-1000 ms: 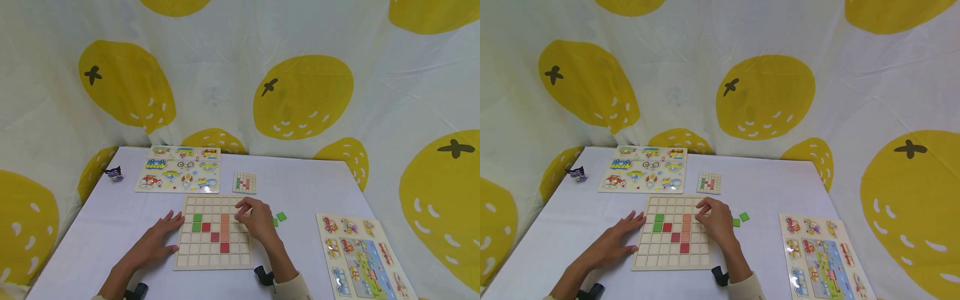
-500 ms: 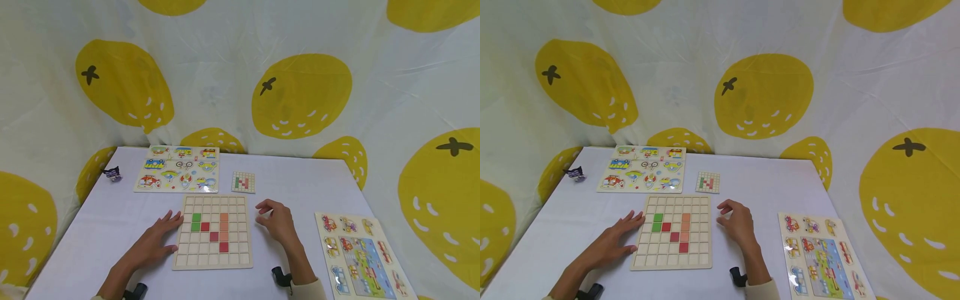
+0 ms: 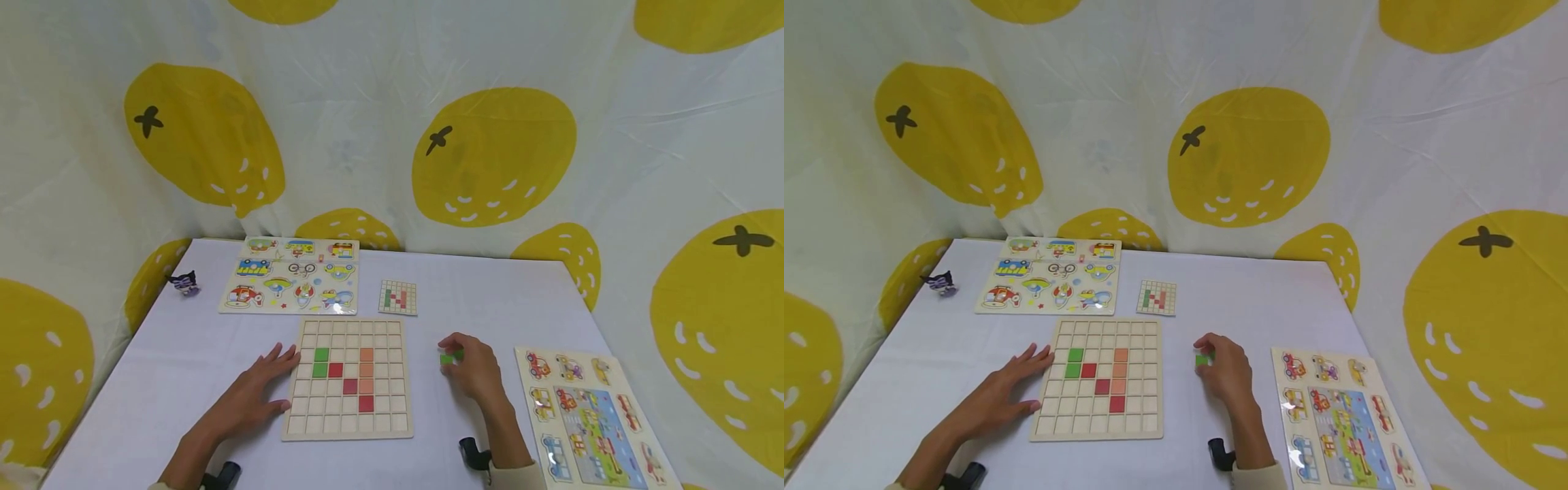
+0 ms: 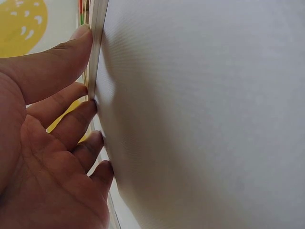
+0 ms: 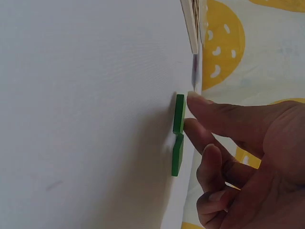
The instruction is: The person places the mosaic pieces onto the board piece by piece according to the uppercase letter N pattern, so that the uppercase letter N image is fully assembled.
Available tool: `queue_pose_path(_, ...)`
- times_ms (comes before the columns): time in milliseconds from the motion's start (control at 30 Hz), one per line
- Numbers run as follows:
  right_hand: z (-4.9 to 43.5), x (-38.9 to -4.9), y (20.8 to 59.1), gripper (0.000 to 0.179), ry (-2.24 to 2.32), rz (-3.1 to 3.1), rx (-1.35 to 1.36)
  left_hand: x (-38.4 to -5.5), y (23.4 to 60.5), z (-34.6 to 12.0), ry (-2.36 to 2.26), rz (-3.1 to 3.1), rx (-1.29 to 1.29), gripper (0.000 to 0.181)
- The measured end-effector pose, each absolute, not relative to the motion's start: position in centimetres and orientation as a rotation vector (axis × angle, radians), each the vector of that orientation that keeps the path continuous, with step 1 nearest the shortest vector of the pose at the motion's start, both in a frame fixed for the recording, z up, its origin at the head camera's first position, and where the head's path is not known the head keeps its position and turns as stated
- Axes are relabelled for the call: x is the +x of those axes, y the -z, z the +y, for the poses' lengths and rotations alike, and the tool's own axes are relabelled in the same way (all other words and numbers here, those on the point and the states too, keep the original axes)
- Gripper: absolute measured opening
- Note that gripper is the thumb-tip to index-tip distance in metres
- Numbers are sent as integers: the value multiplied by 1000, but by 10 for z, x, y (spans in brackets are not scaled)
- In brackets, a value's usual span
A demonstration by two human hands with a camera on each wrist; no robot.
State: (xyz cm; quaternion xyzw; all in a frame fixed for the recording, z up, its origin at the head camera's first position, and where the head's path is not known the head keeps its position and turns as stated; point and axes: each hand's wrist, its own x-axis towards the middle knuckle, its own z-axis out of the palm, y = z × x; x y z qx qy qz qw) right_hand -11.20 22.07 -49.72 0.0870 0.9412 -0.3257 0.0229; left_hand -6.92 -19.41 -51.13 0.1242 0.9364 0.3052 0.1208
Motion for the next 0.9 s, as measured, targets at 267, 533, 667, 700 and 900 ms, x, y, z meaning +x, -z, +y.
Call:
queue_pose_path(267, 222, -112, 501, 30, 923, 2940, 276, -69, 511, -194, -880, 2744, 373, 89)
queue_pose_path(533, 219, -112, 501, 25, 884, 2929, 314, -70, 512, -194, -891, 2741, 382, 89)
queue_pose_path(667, 217, -112, 501, 26, 896, 2902, 319, -71, 511, -194, -890, 2743, 387, 89)
queue_pose_path(700, 216, -112, 500, 26, 901, 2896, 318, -71, 511, -194, -890, 2742, 386, 89)
queue_pose_path(900, 212, -111, 494, 26, 930, 2871, 288, -70, 510, -194, -894, 2739, 378, 89)
